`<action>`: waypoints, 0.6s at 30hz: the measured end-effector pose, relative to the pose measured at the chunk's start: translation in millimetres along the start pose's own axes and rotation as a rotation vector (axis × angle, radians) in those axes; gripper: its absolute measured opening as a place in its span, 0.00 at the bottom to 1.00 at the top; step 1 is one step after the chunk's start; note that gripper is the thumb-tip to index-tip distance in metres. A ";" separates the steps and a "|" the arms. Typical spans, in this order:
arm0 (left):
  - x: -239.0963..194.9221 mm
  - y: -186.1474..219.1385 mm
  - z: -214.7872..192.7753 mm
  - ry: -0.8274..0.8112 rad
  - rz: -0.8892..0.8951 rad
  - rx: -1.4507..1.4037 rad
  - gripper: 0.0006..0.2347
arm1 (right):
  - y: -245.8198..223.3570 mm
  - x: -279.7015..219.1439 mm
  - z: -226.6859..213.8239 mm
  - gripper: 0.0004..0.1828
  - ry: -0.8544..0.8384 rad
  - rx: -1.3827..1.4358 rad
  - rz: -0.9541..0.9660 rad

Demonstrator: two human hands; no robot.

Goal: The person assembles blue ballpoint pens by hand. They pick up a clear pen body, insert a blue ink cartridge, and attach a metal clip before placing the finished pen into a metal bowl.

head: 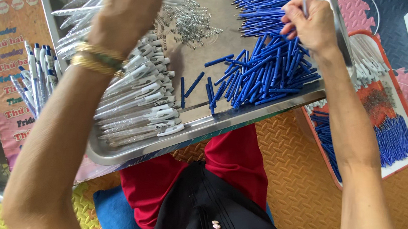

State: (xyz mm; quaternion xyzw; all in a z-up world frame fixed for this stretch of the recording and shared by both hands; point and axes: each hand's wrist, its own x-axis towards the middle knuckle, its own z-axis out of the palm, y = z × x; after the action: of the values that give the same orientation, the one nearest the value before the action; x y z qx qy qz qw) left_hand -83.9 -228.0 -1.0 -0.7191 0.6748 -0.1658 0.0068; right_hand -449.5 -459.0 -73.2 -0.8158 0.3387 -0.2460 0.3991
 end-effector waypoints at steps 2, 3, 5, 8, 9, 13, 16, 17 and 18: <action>-17.7 -20.6 -7.4 0.011 -0.040 -0.153 0.08 | 10.2 1.1 -12.8 0.07 0.011 -0.084 -0.036; -29.1 -32.2 -11.6 0.022 -0.088 -0.305 0.08 | 14.8 3.3 -16.8 0.08 0.015 -0.165 -0.077; -45.4 -71.0 17.9 0.002 -0.104 -0.271 0.09 | 34.2 8.8 -25.1 0.10 0.032 -0.326 -0.166; -79.7 -113.3 35.0 0.004 -0.115 -0.271 0.10 | 32.3 3.0 -24.4 0.09 0.086 -0.539 -0.361; -91.0 -125.1 36.0 0.026 -0.105 -0.309 0.10 | 26.0 -0.8 -23.3 0.10 0.124 -0.594 -0.459; -106.6 -126.6 50.2 0.141 -0.160 -0.639 0.08 | -37.9 -60.8 -13.8 0.10 0.148 -0.565 -0.443; -111.8 -136.0 88.3 0.232 -0.104 -0.554 0.09 | -80.6 -113.7 -5.6 0.13 0.122 -0.351 -0.444; -112.1 -136.5 94.8 0.240 -0.132 -0.482 0.09 | -92.5 -128.5 -1.9 0.13 0.084 -0.252 -0.369; -112.7 -137.1 101.1 0.247 -0.160 -0.409 0.10 | -104.6 -143.7 1.7 0.13 0.042 -0.153 -0.292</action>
State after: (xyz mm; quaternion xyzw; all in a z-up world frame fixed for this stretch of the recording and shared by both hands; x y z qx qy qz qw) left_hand 70.0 -127.8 -90.3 -0.7310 0.6310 -0.1125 -0.2343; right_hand -504.5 -303.3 -7.5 -0.8792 0.2424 -0.2916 0.2885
